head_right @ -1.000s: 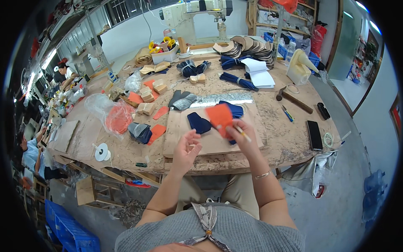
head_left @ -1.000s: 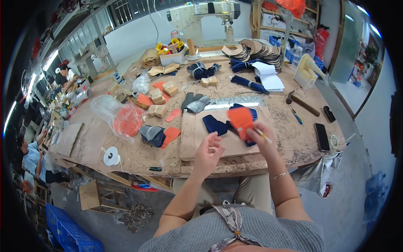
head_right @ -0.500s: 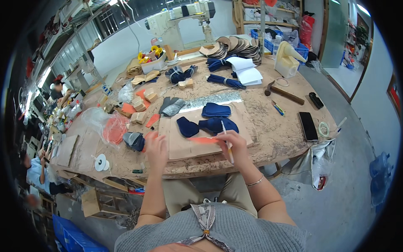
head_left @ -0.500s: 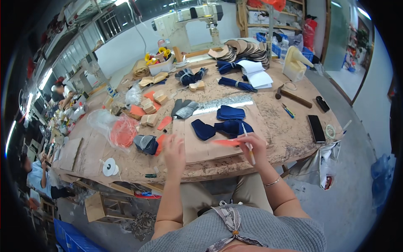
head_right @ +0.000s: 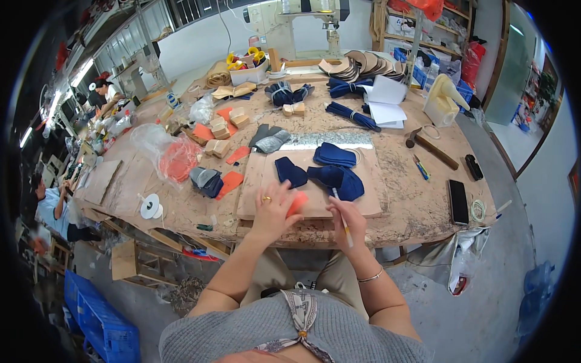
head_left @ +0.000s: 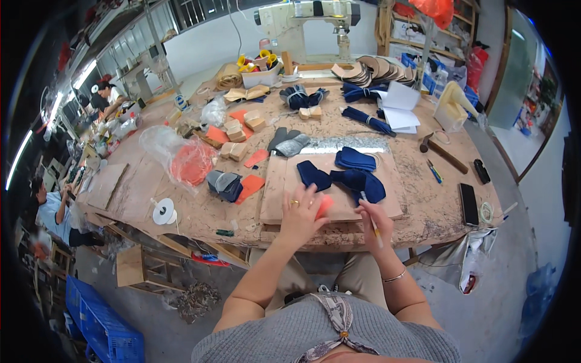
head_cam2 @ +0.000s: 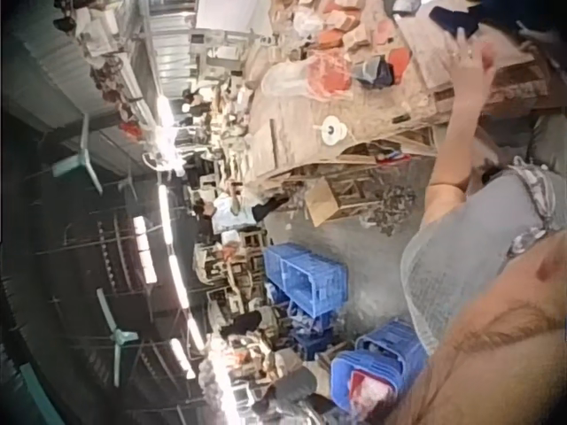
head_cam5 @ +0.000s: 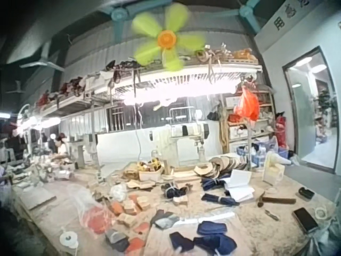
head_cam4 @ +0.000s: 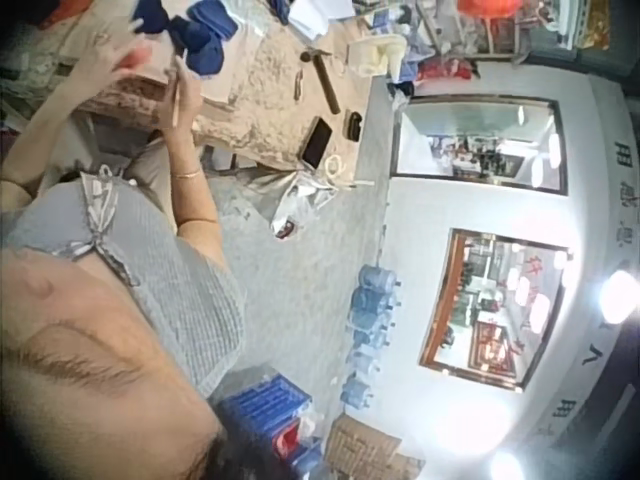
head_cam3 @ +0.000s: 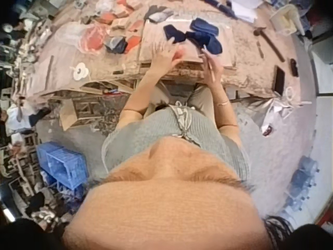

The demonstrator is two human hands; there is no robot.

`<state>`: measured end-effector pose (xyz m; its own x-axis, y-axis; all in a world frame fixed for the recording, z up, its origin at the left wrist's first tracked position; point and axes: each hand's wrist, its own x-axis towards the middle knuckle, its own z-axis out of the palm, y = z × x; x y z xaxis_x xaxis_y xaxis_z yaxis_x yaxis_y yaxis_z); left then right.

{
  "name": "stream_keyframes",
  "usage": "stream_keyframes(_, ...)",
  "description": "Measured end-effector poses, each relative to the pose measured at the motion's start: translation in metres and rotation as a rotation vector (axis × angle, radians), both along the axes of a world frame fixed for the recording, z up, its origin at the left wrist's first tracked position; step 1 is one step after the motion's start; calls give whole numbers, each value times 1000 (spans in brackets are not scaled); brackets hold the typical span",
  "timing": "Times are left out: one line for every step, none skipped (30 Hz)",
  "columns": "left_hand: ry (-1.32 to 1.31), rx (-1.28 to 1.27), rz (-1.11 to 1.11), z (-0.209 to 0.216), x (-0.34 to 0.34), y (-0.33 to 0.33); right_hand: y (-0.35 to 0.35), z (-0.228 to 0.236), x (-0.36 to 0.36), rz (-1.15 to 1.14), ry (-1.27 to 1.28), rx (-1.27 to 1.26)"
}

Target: The person sits at a workbench in a workshop and handles various pieces of dark blue and grey fabric. They fold the fabric pieces and use a white marking pen to draw lines on them. The person also handles a small red piece of material and marks it similarly. The workspace contains sewing tools, cardboard templates, and other materials.

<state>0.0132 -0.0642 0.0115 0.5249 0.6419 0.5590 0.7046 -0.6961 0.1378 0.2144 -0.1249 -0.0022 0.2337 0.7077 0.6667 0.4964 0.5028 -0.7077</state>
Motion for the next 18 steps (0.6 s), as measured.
stream_keyframes(-28,66,12,5,0,-3,-2,-4,0,111,129,-181)
stream_keyframes(-57,133,23,10,1,-7,-6,-6,-1,214,174,-230)
stream_keyframes(-247,71,-129,11,5,-13,-9,-8,-6,316,226,-272)
stream_keyframes(-274,-59,-209,6,6,-18,-12,-11,-11,418,277,-313)
stream_keyframes(-298,-189,-289,1,6,-22,-11,-19,-16,441,359,-288)
stream_keyframes(-325,-324,-367,-5,6,-27,-15,-21,-19,438,403,-308)
stream_keyframes(-364,-325,-366,-10,6,-28,-18,-21,-20,435,447,-328)
stream_keyframes(-403,-327,-365,-15,5,-29,-21,-19,-21,431,492,-347)
stream_keyframes(-443,-330,-361,-17,5,-31,-23,-15,-22,409,446,-367)
stream_keyframes(-440,-381,-350,-19,5,-33,-23,-17,-21,412,463,-376)
stream_keyframes(-437,-431,-338,-20,5,-35,-23,-21,-20,415,481,-385)
stream_keyframes(-438,-480,-318,-20,4,-38,-23,-23,-20,426,495,-397)
stream_keyframes(-447,-457,-314,-22,5,-41,-24,-24,-20,412,494,-389)
stream_keyframes(-457,-433,-309,-24,9,-45,-26,-24,-19,401,492,-381)
stream_keyframes(-467,-407,-303,-25,9,-47,-26,-23,-19,391,490,-372)
stream_keyframes(-476,-407,-288,-28,7,-48,-25,-23,-17,347,602,-324)
stream_keyframes(-486,-406,-273,-31,4,-49,-23,-23,-11,302,713,-275)
stream_keyframes(-498,-406,-262,-34,1,-50,-22,-21,-3,253,821,-225)
